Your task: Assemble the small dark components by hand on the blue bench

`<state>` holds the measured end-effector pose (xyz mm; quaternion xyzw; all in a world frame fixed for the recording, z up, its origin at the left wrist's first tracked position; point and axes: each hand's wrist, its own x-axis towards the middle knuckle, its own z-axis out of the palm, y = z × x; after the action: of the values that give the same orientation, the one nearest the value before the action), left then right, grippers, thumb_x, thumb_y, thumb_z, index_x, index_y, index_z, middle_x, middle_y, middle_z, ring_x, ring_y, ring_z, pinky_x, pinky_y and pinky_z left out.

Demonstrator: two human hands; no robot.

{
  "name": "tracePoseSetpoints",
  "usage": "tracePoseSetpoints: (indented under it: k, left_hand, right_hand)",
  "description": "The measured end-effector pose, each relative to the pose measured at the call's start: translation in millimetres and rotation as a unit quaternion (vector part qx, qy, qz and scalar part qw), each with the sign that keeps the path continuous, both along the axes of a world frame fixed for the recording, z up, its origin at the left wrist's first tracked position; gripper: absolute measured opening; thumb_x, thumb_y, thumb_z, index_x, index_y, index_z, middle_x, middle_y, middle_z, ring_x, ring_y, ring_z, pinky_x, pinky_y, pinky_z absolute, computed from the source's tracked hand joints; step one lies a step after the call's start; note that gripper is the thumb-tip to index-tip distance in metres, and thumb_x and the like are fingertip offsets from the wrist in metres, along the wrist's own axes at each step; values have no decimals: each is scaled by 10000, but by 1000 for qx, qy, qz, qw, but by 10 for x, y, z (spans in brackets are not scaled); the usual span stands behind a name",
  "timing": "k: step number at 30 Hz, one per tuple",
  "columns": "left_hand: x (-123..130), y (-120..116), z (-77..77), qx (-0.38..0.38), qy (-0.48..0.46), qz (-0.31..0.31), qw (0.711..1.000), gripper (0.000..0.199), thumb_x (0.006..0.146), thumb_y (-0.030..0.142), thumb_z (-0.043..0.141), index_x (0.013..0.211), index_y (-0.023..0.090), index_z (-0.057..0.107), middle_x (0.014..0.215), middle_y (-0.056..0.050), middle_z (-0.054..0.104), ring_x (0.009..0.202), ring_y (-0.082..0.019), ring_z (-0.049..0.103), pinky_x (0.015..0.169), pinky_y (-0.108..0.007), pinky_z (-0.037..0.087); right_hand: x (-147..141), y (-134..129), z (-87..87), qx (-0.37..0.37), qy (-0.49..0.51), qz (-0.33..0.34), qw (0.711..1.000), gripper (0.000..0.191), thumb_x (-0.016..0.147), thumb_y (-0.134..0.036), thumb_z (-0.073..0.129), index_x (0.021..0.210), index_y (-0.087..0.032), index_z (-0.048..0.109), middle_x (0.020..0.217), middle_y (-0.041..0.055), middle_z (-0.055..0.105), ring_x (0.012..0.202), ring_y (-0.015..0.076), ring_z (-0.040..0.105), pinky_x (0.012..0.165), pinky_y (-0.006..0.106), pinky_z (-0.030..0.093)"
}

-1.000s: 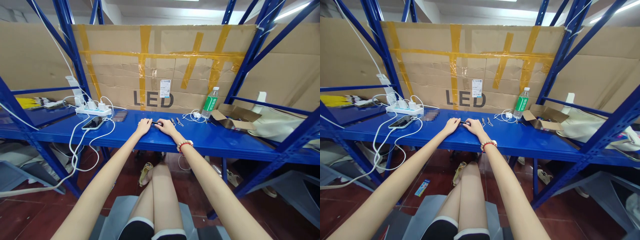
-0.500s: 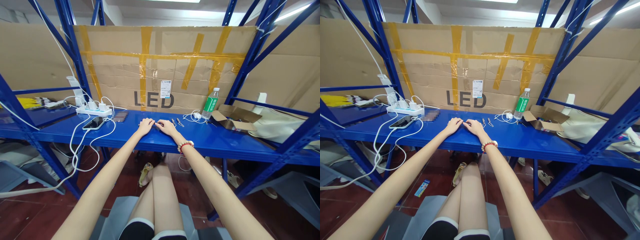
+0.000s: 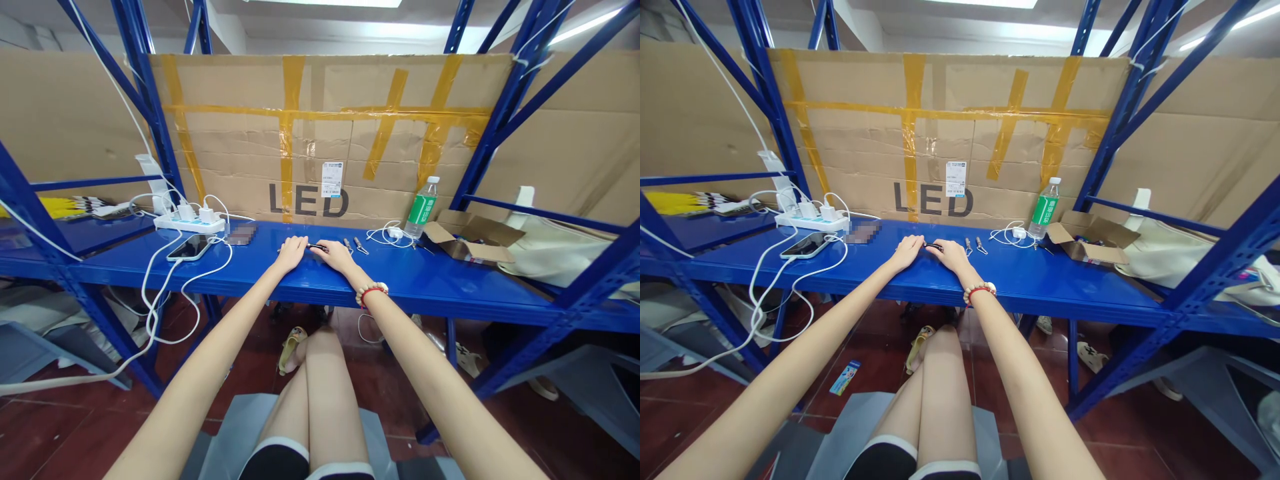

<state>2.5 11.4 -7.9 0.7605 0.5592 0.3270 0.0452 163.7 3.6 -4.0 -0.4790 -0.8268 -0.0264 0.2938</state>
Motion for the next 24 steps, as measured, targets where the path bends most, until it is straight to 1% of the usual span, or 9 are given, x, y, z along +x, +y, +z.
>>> tracePoseSetpoints:
  k: [7,13,19,24]
  left_hand:
    - [-5,-59,33,0,-28,24,999,442,940,344,180,841,216,591,974,-50,620,1009,-239,502,913,-421,349]
    - [-11,-67,35,-8,-44,21,999,424,938,335,189,837,216,583,984,-46,620,1018,-241,503,917,-418,347]
    - [-17,-48,31,-15,-56,21,998,472,941,359,146,833,214,581,987,-41,622,1018,-234,502,943,-425,331]
    - [-17,-55,41,-16,-60,21,998,512,940,368,115,804,216,584,952,-38,629,1004,-234,509,937,-432,336]
  right_hand:
    - [2,4,9,-7,-3,-8,1000,316,878,-475,445,934,-260,668,878,17,697,811,177,612,619,226,363]
    - [2,0,12,-14,-6,-6,1000,329,881,-485,433,968,-268,665,899,17,697,822,172,611,633,224,370]
    - [-7,-28,23,-7,-10,-6,1000,365,866,-522,435,898,-247,673,821,14,691,757,161,604,595,226,346]
    - [-8,-19,16,3,-19,-8,1000,381,835,-552,470,876,-243,688,831,19,698,780,163,609,594,222,342]
